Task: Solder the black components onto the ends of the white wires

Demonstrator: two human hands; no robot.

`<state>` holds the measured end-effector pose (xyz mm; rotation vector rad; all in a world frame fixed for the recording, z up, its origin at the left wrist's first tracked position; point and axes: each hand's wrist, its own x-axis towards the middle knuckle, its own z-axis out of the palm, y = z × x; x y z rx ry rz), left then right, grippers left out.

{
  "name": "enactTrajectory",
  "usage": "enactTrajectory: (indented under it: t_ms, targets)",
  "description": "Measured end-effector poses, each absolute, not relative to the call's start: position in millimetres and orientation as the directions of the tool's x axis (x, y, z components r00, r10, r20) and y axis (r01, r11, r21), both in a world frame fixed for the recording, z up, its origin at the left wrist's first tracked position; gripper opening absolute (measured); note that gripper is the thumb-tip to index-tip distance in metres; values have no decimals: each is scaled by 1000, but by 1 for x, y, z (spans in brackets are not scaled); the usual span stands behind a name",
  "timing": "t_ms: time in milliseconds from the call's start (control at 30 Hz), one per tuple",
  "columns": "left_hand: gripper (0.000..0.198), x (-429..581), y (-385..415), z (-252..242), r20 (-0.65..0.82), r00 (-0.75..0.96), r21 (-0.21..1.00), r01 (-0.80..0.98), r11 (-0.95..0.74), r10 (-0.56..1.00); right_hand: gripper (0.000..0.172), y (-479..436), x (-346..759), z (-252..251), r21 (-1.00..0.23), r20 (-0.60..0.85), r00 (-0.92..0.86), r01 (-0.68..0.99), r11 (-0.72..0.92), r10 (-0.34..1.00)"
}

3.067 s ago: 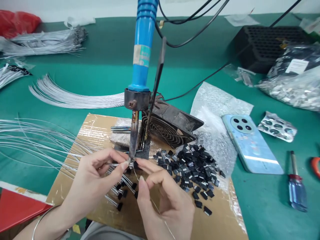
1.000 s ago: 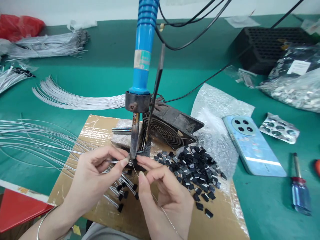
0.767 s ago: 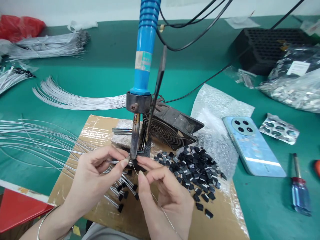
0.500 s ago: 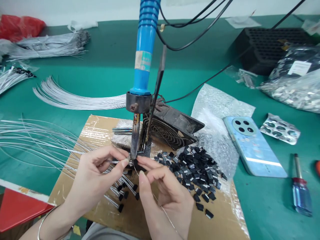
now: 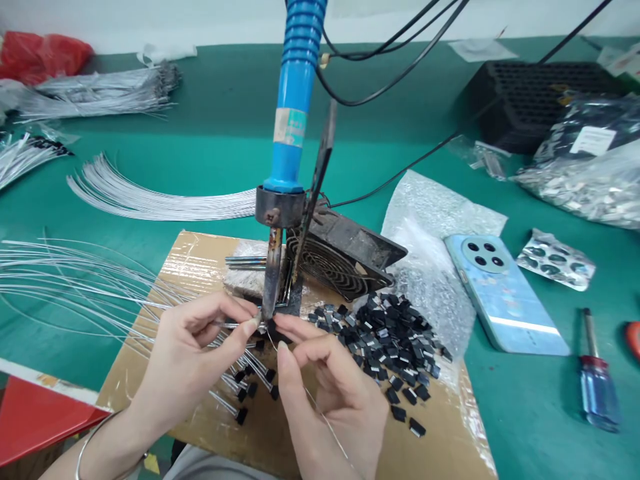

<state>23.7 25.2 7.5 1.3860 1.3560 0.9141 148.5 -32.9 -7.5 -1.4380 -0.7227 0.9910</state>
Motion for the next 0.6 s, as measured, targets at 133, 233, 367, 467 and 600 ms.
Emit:
enactTrajectory:
  t_ms: [133,233,367,467,600]
  targets:
    - [12,23,25,7,-111,96,956,284,79,989,23,-33,150,-8,-988,-153,442,-100,-120,884]
    - [12,23,24,5,-108,109,956,284,73,988,22,-33,150,-9,-986,-163,437,-96,-134,885]
    - [12,23,23,5,-110,110,955,286,74,988,21,-32,149,-8,-985,-164,439,-115,-125,883]
    - [13,23,24,5,-102,102,959,276,71,990,20,-33,148,-7,-985,-169,438,-113,-132,883]
    - [12,23,24,5,-89,97,954,294,57,991,21,-33,148,-7,-983,-183,444,-112,-148,877]
